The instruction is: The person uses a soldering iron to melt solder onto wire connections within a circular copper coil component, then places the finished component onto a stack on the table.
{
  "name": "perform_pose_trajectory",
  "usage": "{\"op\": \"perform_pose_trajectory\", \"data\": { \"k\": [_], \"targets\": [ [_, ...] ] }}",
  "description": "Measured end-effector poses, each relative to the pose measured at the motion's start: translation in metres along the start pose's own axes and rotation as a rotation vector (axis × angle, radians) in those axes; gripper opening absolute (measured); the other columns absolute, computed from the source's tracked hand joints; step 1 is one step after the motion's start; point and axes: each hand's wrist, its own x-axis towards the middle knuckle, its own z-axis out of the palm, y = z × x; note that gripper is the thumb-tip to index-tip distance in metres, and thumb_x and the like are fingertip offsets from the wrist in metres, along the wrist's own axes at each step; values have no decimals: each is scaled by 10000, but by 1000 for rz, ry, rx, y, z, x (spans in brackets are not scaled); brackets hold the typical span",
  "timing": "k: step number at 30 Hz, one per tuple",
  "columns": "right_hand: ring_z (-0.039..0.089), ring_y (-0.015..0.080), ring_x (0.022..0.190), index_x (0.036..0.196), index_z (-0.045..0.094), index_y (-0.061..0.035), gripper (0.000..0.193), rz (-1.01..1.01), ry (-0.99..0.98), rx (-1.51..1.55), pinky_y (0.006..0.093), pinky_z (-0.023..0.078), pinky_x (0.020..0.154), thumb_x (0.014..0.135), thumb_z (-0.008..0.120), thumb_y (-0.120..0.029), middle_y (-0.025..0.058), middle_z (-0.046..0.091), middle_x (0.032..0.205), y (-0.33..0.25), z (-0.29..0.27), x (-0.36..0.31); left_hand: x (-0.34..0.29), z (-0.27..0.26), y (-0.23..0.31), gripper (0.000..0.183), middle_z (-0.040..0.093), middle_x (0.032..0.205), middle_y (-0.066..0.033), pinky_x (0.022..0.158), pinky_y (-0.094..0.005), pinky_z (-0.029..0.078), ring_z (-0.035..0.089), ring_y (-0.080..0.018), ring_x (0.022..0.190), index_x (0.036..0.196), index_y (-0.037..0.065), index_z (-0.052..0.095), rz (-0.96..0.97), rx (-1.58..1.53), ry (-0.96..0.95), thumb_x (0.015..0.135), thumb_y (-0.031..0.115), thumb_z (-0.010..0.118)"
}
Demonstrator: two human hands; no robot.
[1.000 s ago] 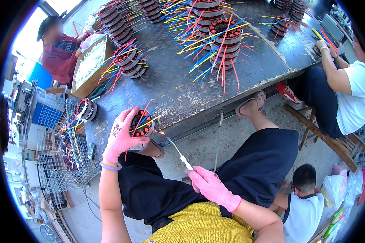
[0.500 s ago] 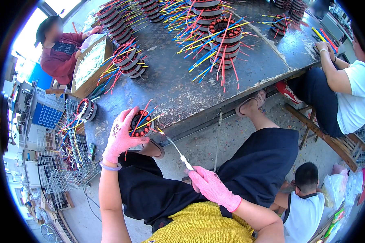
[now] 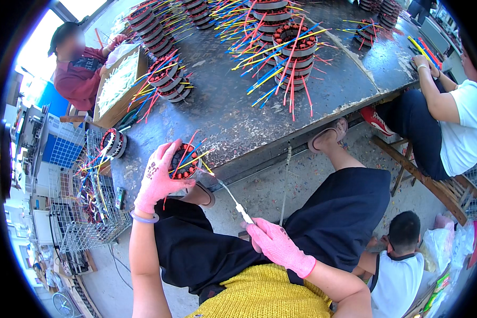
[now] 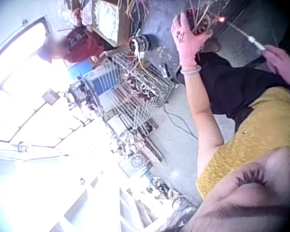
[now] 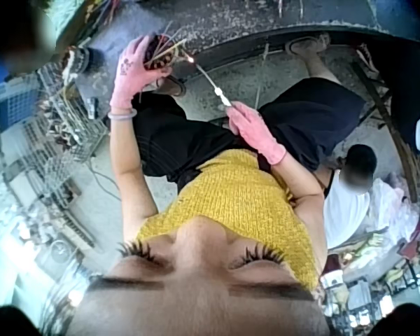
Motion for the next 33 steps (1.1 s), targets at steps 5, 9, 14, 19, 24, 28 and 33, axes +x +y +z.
{"op": "perform_pose_trajectory", "data": {
  "k": [5,9,14,19,24,28,33],
  "targets": [
    [487,110,568,1176,619,2,361,-5,0,-34,291,413,572,1043,444,-285,36,507,627,-3,0,0,-1,0,-1,964,532,1290,-181,1053,-452,397,519,-375,1208,1393,44,481,10,19,10,586,389,881],
    [481,105,577,1177,618,4,361,1,6,-5,287,410,573,1041,447,-283,28,506,634,-1,1,0,-1,1,-1,960,533,1291,-178,1051,-451,399,519,-377,1207,1392,49,482,20,14,18,587,390,879],
    [483,102,579,1180,617,6,354,10,7,-12,285,412,574,1039,448,-272,28,509,635,-4,1,0,-1,-1,0,957,531,1302,-175,1055,-448,398,516,-376,1214,1391,48,482,8,14,8,587,384,876],
    [493,107,575,1170,619,-1,338,8,0,11,286,415,572,1036,450,-261,33,510,635,0,0,1,0,1,-2,955,529,1310,-177,1059,-450,396,513,-376,1222,1392,45,482,13,22,7,585,373,873],
    [413,63,603,1225,599,20,349,28,0,70,228,336,555,1039,481,-251,-15,493,674,-3,2,0,0,1,-2,955,530,1311,-178,1056,-451,399,512,-381,1224,1392,43,484,5,25,2,585,374,871],
    [415,63,606,1228,598,20,355,-17,-17,74,228,336,556,1038,484,-258,-16,493,678,5,0,1,0,0,1,953,531,1307,-178,1053,-450,402,515,-379,1219,1392,44,485,6,12,7,587,381,869],
    [415,63,608,1228,599,18,361,12,-8,78,227,335,558,1038,485,-267,-17,491,679,2,0,1,0,0,1,999,542,1303,-175,1050,-428,412,528,-361,1219,1403,18,480,6,26,18,529,270,892]
  ]
}}
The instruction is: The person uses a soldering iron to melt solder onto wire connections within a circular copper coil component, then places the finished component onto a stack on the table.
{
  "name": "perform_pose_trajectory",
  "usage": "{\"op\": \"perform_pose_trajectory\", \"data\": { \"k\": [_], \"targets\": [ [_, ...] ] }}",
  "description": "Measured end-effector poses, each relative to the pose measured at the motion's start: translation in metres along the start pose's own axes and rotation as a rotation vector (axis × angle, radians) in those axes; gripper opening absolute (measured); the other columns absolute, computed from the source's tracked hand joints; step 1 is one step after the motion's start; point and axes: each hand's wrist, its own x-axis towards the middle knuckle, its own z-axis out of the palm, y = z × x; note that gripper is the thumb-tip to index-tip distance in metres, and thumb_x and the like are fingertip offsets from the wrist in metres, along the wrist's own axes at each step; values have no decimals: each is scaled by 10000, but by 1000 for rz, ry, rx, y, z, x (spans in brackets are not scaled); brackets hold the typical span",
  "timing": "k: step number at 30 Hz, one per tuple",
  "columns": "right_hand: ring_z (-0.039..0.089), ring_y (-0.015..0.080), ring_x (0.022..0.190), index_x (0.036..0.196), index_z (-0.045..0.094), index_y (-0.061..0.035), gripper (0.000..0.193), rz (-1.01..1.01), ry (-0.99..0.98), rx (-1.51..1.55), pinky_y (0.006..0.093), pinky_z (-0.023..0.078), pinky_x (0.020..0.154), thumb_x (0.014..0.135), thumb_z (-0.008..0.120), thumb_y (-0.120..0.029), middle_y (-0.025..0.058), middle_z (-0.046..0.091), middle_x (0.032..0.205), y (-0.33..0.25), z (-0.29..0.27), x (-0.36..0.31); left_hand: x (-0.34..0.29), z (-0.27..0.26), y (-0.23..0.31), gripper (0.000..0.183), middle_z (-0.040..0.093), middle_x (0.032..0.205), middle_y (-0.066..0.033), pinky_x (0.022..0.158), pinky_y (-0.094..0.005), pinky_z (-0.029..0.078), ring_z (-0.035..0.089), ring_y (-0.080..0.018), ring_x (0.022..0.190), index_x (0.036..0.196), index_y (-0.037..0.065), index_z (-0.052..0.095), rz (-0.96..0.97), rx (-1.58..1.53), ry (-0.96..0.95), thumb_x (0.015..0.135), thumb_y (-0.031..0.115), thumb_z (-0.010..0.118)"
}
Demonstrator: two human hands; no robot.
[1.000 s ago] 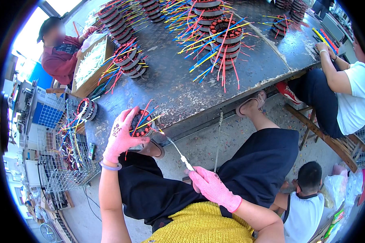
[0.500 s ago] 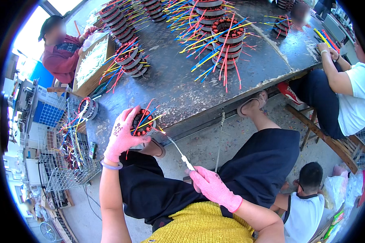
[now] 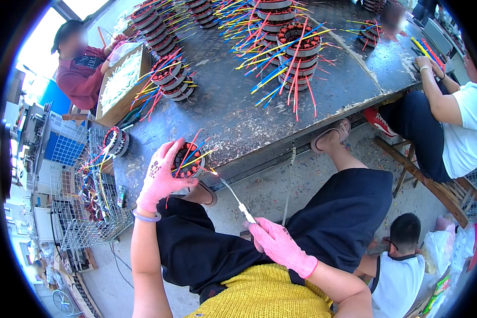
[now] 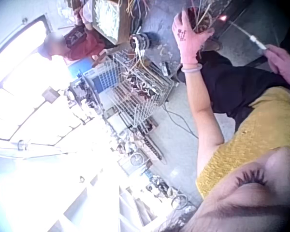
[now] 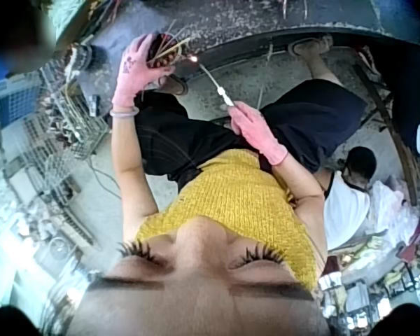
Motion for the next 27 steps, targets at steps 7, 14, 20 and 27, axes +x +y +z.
{"op": "perform_pose_trajectory", "data": {
  "k": [7,14,20,27],
  "targets": [
    [472,93,584,1201,620,-4,345,30,17,-36,273,409,578,1034,454,-256,17,495,646,-4,0,-1,-1,0,0,986,532,1315,-179,1053,-432,410,520,-371,1226,1398,30,492,-7,-13,15,533,276,896],
    [446,67,600,1224,611,-8,331,-17,29,5,246,385,576,1041,464,-242,-12,487,660,6,-6,-2,0,-8,-1,927,507,1347,-170,1125,-484,331,490,-374,1253,1390,85,503,77,-12,-40,582,345,876],
    [434,64,591,1239,607,-11,338,22,40,54,243,382,572,1042,475,-252,-13,477,646,3,-5,-1,1,-7,1,899,476,1416,-163,1125,-492,333,400,-405,1339,1383,125,529,47,-8,-100,563,251,874],
    [433,66,581,1226,609,-7,329,-8,39,-3,250,387,569,1041,472,-243,-16,475,628,1,-4,1,-2,-2,3,851,494,1388,-129,1144,-526,300,404,-415,1324,1340,168,572,85,37,21,552,259,881]
  ]
}}
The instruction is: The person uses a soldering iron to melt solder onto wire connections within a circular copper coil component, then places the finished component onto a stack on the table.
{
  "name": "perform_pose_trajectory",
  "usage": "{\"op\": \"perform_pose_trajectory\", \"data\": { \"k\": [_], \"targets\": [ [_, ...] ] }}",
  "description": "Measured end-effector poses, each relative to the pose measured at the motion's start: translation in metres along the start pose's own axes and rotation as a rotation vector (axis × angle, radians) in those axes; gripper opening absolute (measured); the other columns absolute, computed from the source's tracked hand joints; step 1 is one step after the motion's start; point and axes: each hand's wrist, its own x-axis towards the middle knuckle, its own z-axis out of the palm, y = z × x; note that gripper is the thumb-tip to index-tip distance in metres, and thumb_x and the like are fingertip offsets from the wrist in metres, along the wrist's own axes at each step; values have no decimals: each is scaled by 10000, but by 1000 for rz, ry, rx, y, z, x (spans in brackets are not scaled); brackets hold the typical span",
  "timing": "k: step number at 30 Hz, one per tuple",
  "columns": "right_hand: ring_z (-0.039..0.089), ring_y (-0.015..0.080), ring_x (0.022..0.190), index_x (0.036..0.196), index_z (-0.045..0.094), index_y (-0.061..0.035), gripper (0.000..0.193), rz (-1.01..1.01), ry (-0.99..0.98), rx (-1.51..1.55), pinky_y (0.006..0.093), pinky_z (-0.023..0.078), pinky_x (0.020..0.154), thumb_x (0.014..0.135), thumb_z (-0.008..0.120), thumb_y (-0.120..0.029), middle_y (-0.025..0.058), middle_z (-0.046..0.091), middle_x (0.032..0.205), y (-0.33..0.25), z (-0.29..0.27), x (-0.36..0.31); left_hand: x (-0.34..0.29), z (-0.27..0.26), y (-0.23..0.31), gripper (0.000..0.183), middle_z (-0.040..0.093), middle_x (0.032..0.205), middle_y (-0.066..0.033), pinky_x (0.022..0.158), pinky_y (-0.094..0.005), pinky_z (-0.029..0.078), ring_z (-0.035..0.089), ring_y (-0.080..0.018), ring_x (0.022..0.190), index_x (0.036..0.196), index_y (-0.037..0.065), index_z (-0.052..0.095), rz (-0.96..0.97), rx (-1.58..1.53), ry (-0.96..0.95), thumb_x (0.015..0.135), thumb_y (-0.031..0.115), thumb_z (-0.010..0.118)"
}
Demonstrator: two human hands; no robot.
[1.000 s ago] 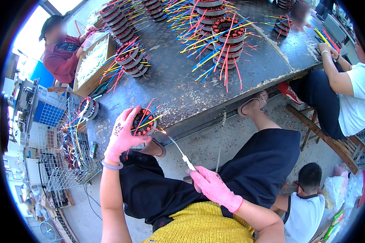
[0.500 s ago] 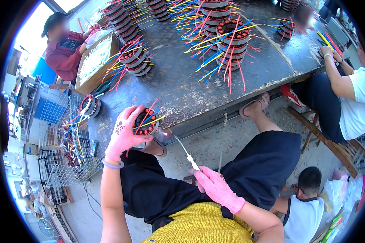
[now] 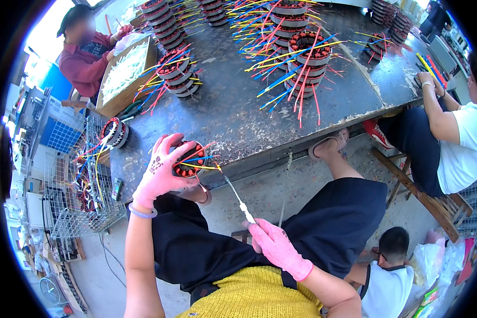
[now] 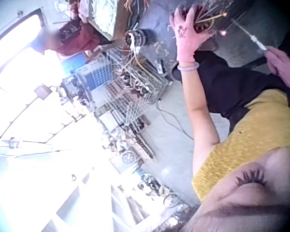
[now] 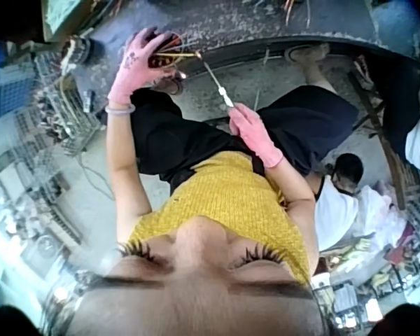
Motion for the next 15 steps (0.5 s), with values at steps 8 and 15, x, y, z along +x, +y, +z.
{"op": "perform_pose_trajectory", "data": {
  "k": [8,15],
  "targets": [
    [445,71,574,1219,607,-5,325,5,-14,-34,254,390,564,1038,470,-237,-7,480,619,-4,3,3,3,-3,-5,894,510,1388,-116,1164,-519,279,414,-395,1326,1358,151,541,28,-93,-18,544,263,895],
    [451,73,572,1208,611,-7,325,9,-2,-63,254,395,566,1037,473,-248,-6,490,617,-4,2,1,1,0,-9,900,473,1427,-112,1158,-522,276,374,-418,1353,1366,145,535,15,-67,-11,552,282,895]
  ]
}}
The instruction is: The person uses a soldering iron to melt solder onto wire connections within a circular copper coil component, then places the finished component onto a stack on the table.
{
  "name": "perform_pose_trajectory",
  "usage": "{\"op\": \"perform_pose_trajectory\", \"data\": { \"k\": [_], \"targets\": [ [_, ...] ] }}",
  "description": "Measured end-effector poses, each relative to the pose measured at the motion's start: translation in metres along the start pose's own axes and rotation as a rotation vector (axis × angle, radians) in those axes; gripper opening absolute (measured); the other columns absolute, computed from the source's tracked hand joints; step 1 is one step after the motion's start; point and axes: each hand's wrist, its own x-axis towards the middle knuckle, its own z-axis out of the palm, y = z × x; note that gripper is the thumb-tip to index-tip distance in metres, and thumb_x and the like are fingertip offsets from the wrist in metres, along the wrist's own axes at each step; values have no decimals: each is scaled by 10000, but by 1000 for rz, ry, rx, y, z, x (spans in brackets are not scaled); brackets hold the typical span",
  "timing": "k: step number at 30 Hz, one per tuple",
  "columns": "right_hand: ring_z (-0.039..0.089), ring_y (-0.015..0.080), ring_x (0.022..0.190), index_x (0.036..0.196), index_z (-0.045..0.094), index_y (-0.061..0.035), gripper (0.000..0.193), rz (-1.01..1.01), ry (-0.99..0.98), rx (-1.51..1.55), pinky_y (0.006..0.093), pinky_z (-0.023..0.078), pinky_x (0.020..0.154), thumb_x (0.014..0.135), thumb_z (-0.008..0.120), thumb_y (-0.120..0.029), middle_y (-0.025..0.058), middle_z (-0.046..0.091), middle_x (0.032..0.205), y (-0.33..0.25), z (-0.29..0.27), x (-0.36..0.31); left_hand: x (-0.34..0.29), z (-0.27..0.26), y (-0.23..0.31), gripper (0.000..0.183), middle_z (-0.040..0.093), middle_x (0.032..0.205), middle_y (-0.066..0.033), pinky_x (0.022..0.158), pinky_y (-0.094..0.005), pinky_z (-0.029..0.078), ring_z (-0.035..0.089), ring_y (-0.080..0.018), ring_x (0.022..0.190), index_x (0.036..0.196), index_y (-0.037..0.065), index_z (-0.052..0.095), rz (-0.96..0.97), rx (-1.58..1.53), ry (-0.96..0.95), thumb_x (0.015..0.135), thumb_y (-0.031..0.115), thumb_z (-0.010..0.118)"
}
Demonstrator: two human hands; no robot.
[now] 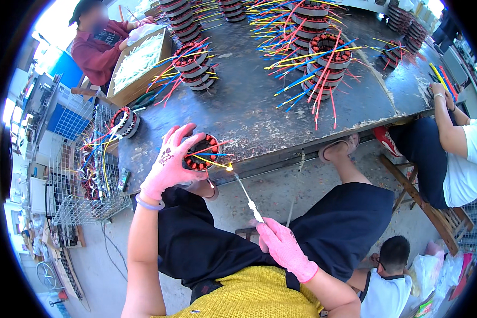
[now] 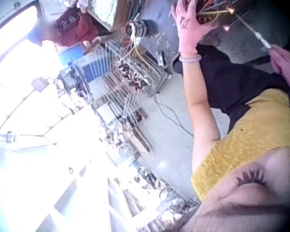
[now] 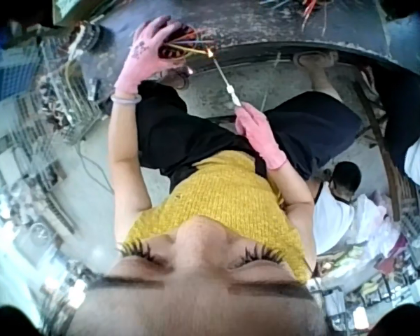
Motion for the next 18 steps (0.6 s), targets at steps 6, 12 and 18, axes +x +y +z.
{"op": "perform_pose_trajectory", "data": {
  "k": [6,12,18],
  "targets": [
    [438,54,578,1227,601,-1,339,26,-5,50,234,374,559,1041,483,-259,-30,484,627,-3,1,-2,3,0,0,890,513,1374,-116,1150,-515,286,401,-419,1326,1356,142,545,-9,-23,-18,548,278,893],
    [429,50,582,1231,597,2,342,35,-19,110,232,363,554,1040,478,-256,-32,485,643,-2,2,-1,3,-1,0,895,515,1381,-119,1150,-519,285,391,-428,1335,1354,136,544,-36,-15,-27,536,244,891],
    [435,56,578,1220,600,3,351,17,-13,42,246,375,556,1036,476,-269,-18,486,625,1,1,-1,3,-1,-1,886,508,1395,-117,1161,-526,273,379,-433,1348,1358,138,541,-25,-30,-34,549,242,888]
  ]
}}
